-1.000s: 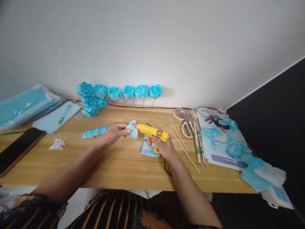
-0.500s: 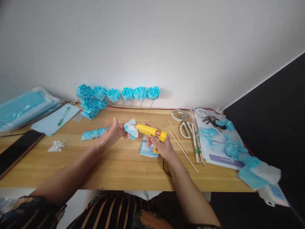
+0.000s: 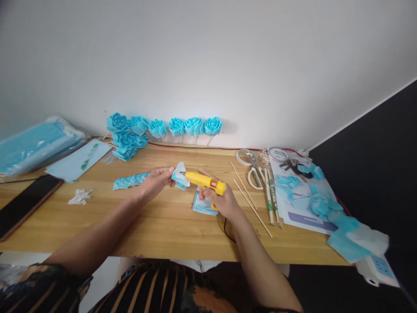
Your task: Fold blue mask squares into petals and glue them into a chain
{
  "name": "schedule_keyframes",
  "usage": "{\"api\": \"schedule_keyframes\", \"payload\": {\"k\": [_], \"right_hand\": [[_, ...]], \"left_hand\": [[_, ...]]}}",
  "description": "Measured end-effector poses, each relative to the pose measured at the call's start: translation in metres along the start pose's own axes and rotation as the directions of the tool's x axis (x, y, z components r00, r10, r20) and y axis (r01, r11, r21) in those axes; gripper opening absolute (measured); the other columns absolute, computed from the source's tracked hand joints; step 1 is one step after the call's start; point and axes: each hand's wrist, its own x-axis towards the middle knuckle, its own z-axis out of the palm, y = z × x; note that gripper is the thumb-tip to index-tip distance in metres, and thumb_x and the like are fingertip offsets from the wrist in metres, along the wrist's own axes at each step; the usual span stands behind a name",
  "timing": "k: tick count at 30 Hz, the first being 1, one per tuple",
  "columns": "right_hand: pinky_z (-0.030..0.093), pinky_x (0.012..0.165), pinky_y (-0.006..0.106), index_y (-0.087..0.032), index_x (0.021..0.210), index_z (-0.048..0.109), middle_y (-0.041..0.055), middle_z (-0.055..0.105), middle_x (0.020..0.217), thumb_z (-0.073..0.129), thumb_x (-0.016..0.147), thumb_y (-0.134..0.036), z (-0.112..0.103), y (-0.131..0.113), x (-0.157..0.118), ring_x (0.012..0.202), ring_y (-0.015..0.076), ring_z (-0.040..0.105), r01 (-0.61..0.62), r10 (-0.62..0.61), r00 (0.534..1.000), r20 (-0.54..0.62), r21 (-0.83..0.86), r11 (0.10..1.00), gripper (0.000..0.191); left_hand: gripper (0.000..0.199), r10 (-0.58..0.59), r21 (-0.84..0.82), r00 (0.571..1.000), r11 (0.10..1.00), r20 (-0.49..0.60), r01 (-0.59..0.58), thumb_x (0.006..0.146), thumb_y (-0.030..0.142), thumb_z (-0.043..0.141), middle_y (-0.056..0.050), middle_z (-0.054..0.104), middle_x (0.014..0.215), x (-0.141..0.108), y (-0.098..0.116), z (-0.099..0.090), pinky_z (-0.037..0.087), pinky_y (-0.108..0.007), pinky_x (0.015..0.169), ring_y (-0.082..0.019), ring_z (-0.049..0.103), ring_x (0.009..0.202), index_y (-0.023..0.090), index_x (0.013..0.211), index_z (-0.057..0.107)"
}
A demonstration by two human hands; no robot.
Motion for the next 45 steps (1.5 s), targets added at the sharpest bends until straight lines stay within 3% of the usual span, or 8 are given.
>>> {"api": "schedule_keyframes", "payload": {"k": [5,10,22,36,45], "right_hand": [[0.047,0.069,0.034,-0.018,0.138,0.055,0.0066,0.068,0.082,0.061,0.086,-0.053,-0.0019,0.0018,-0.0016,0.075,0.0191,0.058,0.018,-0.019,1.0,0.02,0.044,0.999,0.063],[0.044,0.061,0.031,-0.013,0.136,0.057,0.0036,0.063,0.069,0.057,0.087,-0.057,-0.0039,0.0031,-0.0023,0.064,0.0169,0.052,0.033,-0.034,0.999,-0.03,-0.026,0.999,0.065],[0.029,0.047,0.024,-0.014,0.134,0.058,-0.0001,0.055,0.066,0.055,0.087,-0.061,-0.0034,0.0037,-0.0018,0.055,0.0114,0.041,0.013,-0.013,1.0,-0.002,-0.04,0.999,0.067],[0.031,0.046,0.023,-0.016,0.134,0.058,-0.0009,0.055,0.063,0.056,0.087,-0.051,-0.0046,0.0009,-0.0005,0.054,0.0118,0.042,-0.013,0.004,0.995,-0.101,-0.093,0.996,0.058],[0.03,0.047,0.025,-0.015,0.133,0.059,-0.0004,0.054,0.063,0.053,0.089,-0.059,-0.0056,0.0036,-0.002,0.054,0.0115,0.041,0.023,-0.025,0.999,-0.024,-0.087,0.996,0.063]], "left_hand": [[0.055,0.03,0.088,0.995,0.996,-0.096,-0.022,0.081,0.064,0.062,-0.001,0.055,0.056,-0.0005,0.0102,0.0015,0.037,-0.025,0.06,-0.011,0.046,0.056,0.015,0.056,0.059],[0.057,0.026,0.069,0.989,0.997,-0.144,-0.016,0.084,0.065,0.056,-0.001,0.054,0.056,0.0,0.0084,0.0011,0.036,-0.025,0.06,-0.011,0.044,0.055,0.015,0.057,0.057],[0.058,0.042,0.083,0.992,0.996,-0.119,-0.032,0.082,0.068,0.057,-0.002,0.056,0.058,-0.0016,0.012,0.0023,0.038,-0.026,0.061,-0.011,0.046,0.057,0.015,0.058,0.058],[0.057,0.07,0.081,0.99,0.995,-0.122,-0.06,0.083,0.066,0.057,-0.001,0.056,0.057,-0.0011,0.0106,0.0009,0.038,-0.025,0.06,-0.011,0.046,0.055,0.015,0.059,0.06],[0.057,0.078,0.086,0.991,0.994,-0.113,-0.069,0.085,0.066,0.056,-0.001,0.055,0.057,-0.0008,0.0116,0.0013,0.037,-0.025,0.06,-0.011,0.046,0.055,0.015,0.059,0.058]]}}
